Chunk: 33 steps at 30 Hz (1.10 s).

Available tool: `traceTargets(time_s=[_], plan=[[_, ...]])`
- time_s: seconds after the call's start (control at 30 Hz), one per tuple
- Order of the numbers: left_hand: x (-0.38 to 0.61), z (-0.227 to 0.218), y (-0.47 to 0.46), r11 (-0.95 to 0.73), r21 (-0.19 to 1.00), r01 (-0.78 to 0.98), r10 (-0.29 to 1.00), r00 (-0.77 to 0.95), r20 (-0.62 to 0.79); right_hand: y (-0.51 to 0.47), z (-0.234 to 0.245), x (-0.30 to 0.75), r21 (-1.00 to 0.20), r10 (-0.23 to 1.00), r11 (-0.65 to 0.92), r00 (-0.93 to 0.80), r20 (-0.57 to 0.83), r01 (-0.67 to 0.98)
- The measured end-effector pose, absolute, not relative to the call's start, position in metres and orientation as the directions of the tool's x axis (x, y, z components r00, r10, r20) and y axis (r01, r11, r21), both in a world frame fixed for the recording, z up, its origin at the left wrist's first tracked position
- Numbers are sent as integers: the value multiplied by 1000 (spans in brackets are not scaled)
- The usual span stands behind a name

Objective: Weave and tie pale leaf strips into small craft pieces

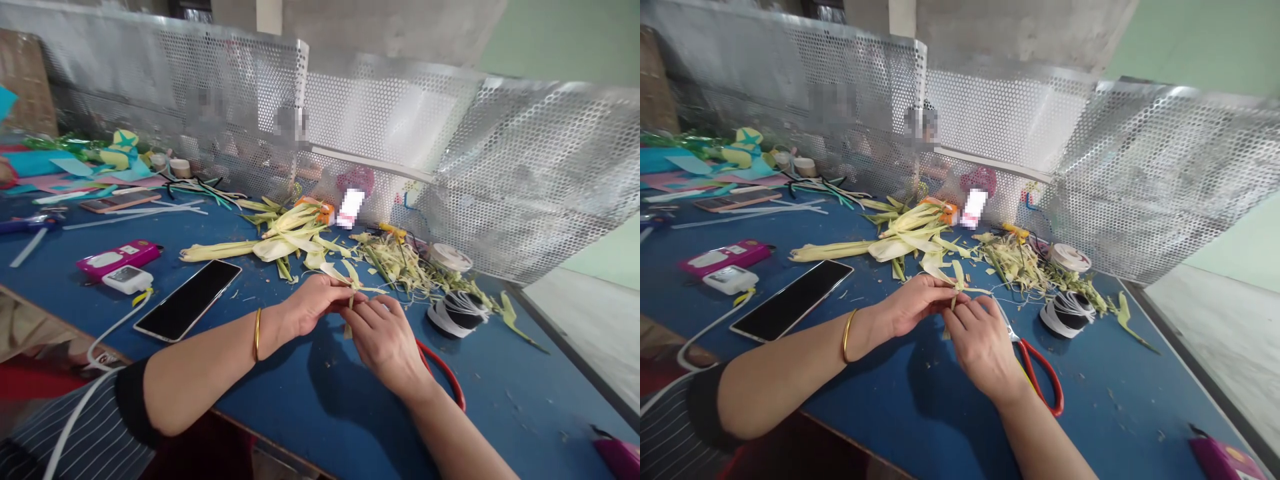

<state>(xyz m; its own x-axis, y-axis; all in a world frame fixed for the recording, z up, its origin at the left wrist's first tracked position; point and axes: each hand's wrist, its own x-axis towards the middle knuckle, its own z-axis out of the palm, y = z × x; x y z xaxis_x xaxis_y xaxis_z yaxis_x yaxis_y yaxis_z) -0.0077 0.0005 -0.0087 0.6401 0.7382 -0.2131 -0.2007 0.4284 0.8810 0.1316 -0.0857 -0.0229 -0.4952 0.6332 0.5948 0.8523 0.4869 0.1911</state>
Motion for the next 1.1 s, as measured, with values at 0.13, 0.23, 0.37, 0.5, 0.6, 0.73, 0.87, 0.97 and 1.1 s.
traceTargets(time_s=[0.13, 0.23, 0.37, 0.5, 0.6, 0.73, 0.87, 0.97, 1.1], plan=[[-4, -11, -3, 425, 871, -244, 771, 601, -208, -86, -26, 132, 162, 578, 551, -514, 633, 819], [-3, -13, -5, 415, 875, -248, 782, 588, -204, -88, -25, 131, 148, 561, 595, -540, 628, 790], [-6, -13, -1, 367, 904, -219, 791, 586, -179, -90, -21, 131, 164, 555, 593, -548, 626, 788], [-10, -8, 3, 318, 928, -193, 776, 615, -138, -90, -18, 138, 100, 591, 307, -271, 760, 947], [-10, -6, 3, 322, 932, -164, 761, 631, -152, -87, -20, 142, 36, 656, 175, -144, 741, 984], [-7, -12, 2, 246, 961, -123, 785, 607, -124, -85, -26, 140, 29, 716, 226, -186, 673, 974], [-6, -15, 0, 227, 973, -49, 779, 609, -151, -87, -27, 136, -33, 714, 253, -163, 681, 967], [-7, -12, 0, 246, 969, -28, 769, 615, -177, -88, -25, 136, -70, 705, 292, -165, 690, 954], [-8, -10, 3, 248, 968, -40, 766, 620, -170, -92, -21, 135, -180, 700, 305, -92, 708, 935]])
